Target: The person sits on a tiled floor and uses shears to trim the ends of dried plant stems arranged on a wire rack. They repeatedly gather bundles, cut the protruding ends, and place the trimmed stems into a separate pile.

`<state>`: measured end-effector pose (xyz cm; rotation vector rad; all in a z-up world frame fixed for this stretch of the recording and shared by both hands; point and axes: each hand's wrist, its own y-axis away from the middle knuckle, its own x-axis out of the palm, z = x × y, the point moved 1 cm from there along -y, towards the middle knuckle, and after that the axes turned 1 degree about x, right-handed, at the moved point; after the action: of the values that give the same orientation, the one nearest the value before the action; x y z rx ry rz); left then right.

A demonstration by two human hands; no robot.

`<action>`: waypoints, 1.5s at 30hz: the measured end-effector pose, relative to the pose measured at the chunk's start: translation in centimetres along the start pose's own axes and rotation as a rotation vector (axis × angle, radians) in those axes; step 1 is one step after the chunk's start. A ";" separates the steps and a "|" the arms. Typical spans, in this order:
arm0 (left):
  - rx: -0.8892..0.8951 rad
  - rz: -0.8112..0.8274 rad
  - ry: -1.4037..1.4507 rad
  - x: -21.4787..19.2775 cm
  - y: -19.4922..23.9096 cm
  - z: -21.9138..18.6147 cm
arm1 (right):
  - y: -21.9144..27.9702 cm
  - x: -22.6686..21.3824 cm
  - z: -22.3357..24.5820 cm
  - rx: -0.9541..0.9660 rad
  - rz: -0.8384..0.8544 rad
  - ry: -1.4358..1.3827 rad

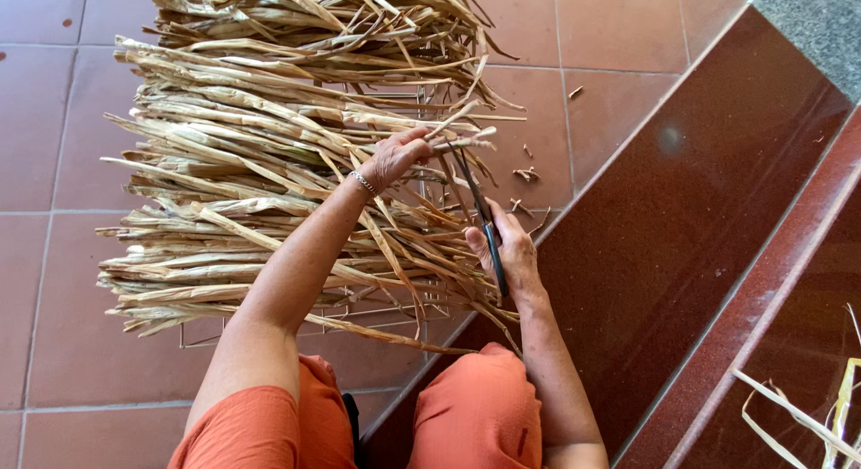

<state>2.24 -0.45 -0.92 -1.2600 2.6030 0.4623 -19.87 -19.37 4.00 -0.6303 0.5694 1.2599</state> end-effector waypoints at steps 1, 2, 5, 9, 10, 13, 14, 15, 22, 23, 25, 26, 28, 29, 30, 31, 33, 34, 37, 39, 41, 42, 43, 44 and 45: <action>0.014 0.020 -0.007 0.1 -0.1 0.1 | 0.0 0.0 0.0 0.000 0.009 -0.021; 0.029 0.039 -0.014 0.3 0.0 0.2 | 0.1 0.1 0.1 0.003 0.013 -0.049; 0.164 -0.007 0.056 0.4 0.1 -0.2 | 0.5 0.2 0.1 0.015 0.018 -0.132; 0.066 -0.033 -0.082 0.3 0.4 -0.9 | 1.3 0.6 0.2 -0.039 -0.049 -0.152; 0.088 -0.050 -0.162 0.4 0.3 -1.1 | 1.4 0.6 0.1 -0.072 -0.083 -0.137; 0.097 -0.022 -0.236 0.7 0.3 -1.1 | 1.0 0.8 -0.5 0.011 -0.078 -0.112; 0.091 -0.002 -0.233 0.7 0.3 -1.1 | 0.8 0.8 -0.6 -0.011 -0.081 -0.099; 0.071 -0.001 -0.242 0.6 0.1 -1.0 | 0.5 0.8 -0.8 -0.034 -0.085 -0.085; 0.156 0.021 -0.314 0.8 0.0 -0.5 | -0.1 1.3 -1.8 0.067 -0.019 0.006; 0.160 0.022 -0.320 0.9 0.0 -0.5 | -0.1 1.4 -1.9 0.080 -0.017 0.014; 0.133 0.023 -0.329 1.0 0.1 -0.8 | 0.0 1.8 -2.2 0.103 -0.016 0.029; 0.121 0.024 -0.335 0.9 0.1 -1.0 | -0.2 2.0 -2.5 0.083 -0.030 0.042; 0.102 0.022 -0.372 1.2 0.5 -1.2 | 0.1 2.7 -3.0 0.054 -0.051 0.067; 0.097 0.018 -0.391 1.2 0.4 -1.5 | 0.0 3.0 -3.3 0.083 -0.057 0.043; 0.094 0.019 -0.406 1.3 0.5 -1.8 | 0.0 3.4 -3.5 0.111 -0.063 0.020; 0.090 0.018 -0.421 1.3 0.6 -2.0 | 0.0 3.7 -3.8 0.138 -0.067 -0.004; 0.086 0.038 -0.339 1.1 0.8 -2.4 | 0.4 3.7 -4.2 0.118 -0.108 -0.139; 0.087 0.060 -0.241 0.8 0.8 -2.6 | 0.5 3.5 -4.3 0.106 -0.128 -0.207; 0.065 0.067 -0.107 0.4 1.3 -2.3 | 1.7 2.4 -4.8 0.199 -0.104 -0.748; -0.001 0.034 -0.083 0.2 1.1 -2.0 | 2.9 0.9 -4.7 0.123 -0.130 -0.757; -0.117 -0.001 -0.067 0.5 0.4 -1.4 | 4.6 0.1 -4.2 0.074 -0.113 -0.785; -0.088 -0.031 0.127 0.8 -0.1 -1.2 | 5.5 -0.3 -3.9 0.060 -0.083 -0.809; -0.056 -0.059 0.320 1.0 -0.6 -1.0 | 6.3 -0.5 -3.6 0.045 -0.057 -0.831; -0.023 -0.086 0.513 1.1 -0.9 -0.8 | 7.1 -0.6 -3.3 0.067 -0.020 -0.836; 0.007 -0.109 0.522 0.9 -1.1 -0.6 | 7.8 -0.5 -3.0 0.086 0.017 -0.840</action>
<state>2.47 -1.97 -0.90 -1.6987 2.9119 0.1100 -27.77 -20.44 1.29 0.0101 -0.0738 1.3702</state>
